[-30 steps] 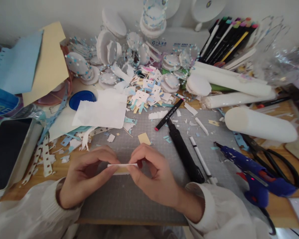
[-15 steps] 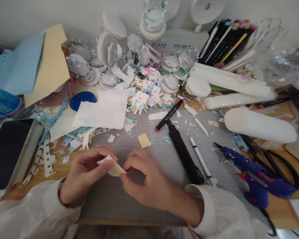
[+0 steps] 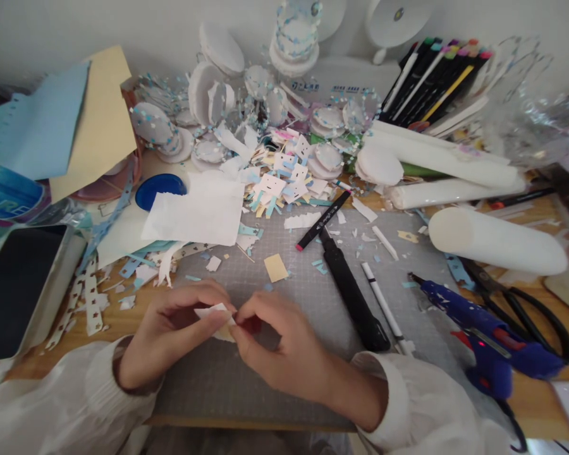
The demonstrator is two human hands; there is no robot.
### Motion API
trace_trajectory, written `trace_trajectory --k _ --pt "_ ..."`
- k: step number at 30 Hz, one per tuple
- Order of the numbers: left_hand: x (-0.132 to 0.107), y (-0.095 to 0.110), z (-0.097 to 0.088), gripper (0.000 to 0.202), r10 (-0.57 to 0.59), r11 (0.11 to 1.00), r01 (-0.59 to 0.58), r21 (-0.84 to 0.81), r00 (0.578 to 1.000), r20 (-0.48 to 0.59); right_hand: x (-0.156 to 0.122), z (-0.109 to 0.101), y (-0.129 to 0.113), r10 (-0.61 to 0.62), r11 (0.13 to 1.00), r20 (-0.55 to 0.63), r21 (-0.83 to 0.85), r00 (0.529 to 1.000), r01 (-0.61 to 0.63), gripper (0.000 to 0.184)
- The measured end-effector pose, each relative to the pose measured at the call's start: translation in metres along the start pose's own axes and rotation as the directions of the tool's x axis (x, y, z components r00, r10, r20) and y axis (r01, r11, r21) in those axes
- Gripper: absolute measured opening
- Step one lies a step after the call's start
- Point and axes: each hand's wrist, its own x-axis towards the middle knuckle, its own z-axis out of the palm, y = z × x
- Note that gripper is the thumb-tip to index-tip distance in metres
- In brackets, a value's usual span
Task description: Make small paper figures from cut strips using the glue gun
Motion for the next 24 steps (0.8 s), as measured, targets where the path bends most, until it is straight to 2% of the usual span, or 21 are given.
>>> trace_trajectory --k 3,5,8,11,16,18,22,24 --pt "-0.003 -0.006 0.001 0.021 -0.066 0.992 0.063 -0.105 0.997 -0.031 -0.002 0.002 0.002 0.087 0.991 -0.05 0.107 0.995 -0.081 0.01" --pt "-0.004 -0.008 0.002 0.026 -0.122 0.982 0.118 -0.15 0.992 -0.015 -0.002 0.002 0.003 0.116 0.981 -0.078 0.163 0.99 -0.102 0.01" --pt "-0.004 -0.006 0.001 0.015 -0.186 0.977 0.188 -0.104 0.982 0.03 -0.002 0.001 0.003 0.143 0.966 -0.081 0.227 0.986 -0.121 0.009" --pt "-0.004 -0.003 0.0 0.014 -0.224 0.972 0.229 -0.056 0.971 0.082 -0.002 -0.001 0.002 0.143 0.954 -0.055 0.273 0.988 -0.123 0.009" --pt "-0.002 -0.002 -0.002 0.005 -0.249 0.964 0.264 -0.041 0.943 0.222 0.001 -0.005 0.004 0.142 0.973 -0.087 0.195 0.986 -0.123 0.012" --pt "0.001 -0.001 -0.003 0.008 -0.229 0.965 0.247 -0.093 0.959 0.168 0.002 -0.007 0.004 0.132 0.98 -0.085 0.163 0.988 -0.117 0.017" --pt "0.004 0.004 -0.006 0.015 -0.177 0.974 0.166 -0.157 0.983 -0.057 0.0 -0.008 0.0 0.132 0.987 -0.068 0.097 0.989 -0.125 0.021" --pt "0.001 0.006 -0.008 0.017 -0.157 0.981 0.148 -0.126 0.985 -0.069 -0.004 -0.008 -0.003 0.143 0.99 -0.042 0.02 0.989 -0.143 0.022"
